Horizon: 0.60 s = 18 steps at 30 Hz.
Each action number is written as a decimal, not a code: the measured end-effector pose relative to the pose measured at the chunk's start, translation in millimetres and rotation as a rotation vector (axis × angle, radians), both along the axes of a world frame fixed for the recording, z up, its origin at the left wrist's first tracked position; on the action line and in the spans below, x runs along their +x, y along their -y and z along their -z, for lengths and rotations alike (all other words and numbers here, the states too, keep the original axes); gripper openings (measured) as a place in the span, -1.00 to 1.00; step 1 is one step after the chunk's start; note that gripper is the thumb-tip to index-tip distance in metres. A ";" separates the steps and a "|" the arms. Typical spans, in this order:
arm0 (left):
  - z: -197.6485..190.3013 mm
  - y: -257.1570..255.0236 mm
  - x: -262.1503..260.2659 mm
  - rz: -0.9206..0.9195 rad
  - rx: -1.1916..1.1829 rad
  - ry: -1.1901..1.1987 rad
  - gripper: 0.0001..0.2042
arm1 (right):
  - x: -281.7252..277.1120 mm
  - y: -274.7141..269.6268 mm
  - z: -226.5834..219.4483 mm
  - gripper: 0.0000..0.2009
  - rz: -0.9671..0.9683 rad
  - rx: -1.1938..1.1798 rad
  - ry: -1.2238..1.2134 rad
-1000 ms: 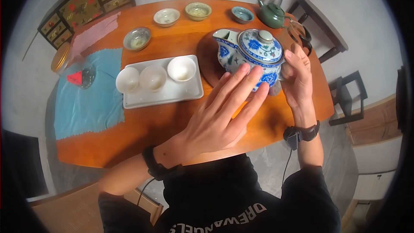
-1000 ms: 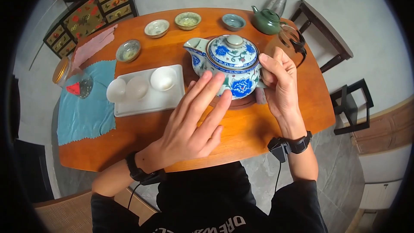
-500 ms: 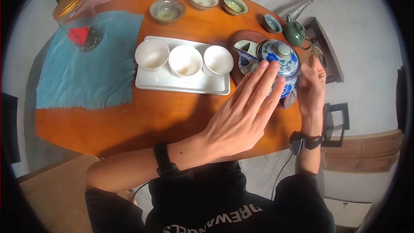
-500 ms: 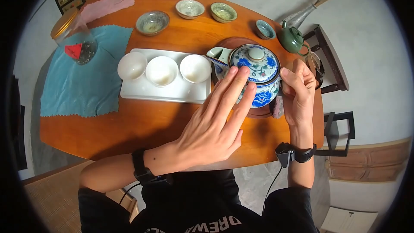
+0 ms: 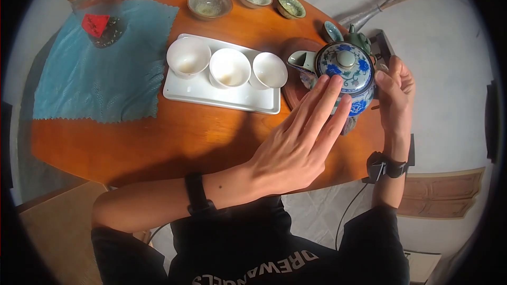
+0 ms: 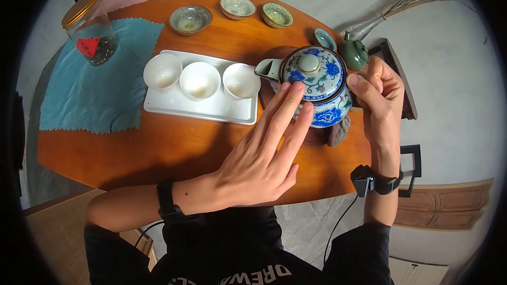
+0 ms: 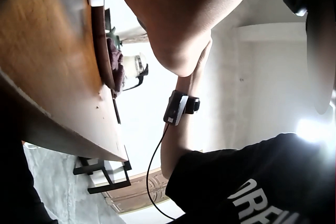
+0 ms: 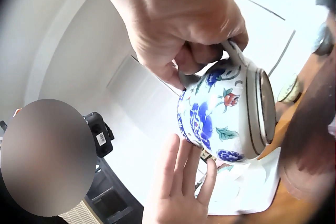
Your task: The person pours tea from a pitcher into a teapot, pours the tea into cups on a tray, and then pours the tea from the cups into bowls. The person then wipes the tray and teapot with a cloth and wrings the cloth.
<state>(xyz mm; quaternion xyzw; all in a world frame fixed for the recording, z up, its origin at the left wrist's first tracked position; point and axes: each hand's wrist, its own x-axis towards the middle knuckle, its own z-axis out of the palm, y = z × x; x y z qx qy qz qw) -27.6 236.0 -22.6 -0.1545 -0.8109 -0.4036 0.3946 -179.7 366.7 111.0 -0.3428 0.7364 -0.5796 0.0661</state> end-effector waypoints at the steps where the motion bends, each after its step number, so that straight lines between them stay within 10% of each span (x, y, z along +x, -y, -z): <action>1: 1.3 0.0 0.5 0.012 0.005 -0.017 -0.06 | 1.8 -0.1 -2.4 -0.56 0.000 -0.002 -0.004; 18: 3.9 -5.1 -2.2 0.003 0.008 -0.063 -0.03 | 3.8 -0.6 -16.7 -0.55 -0.084 0.094 -0.187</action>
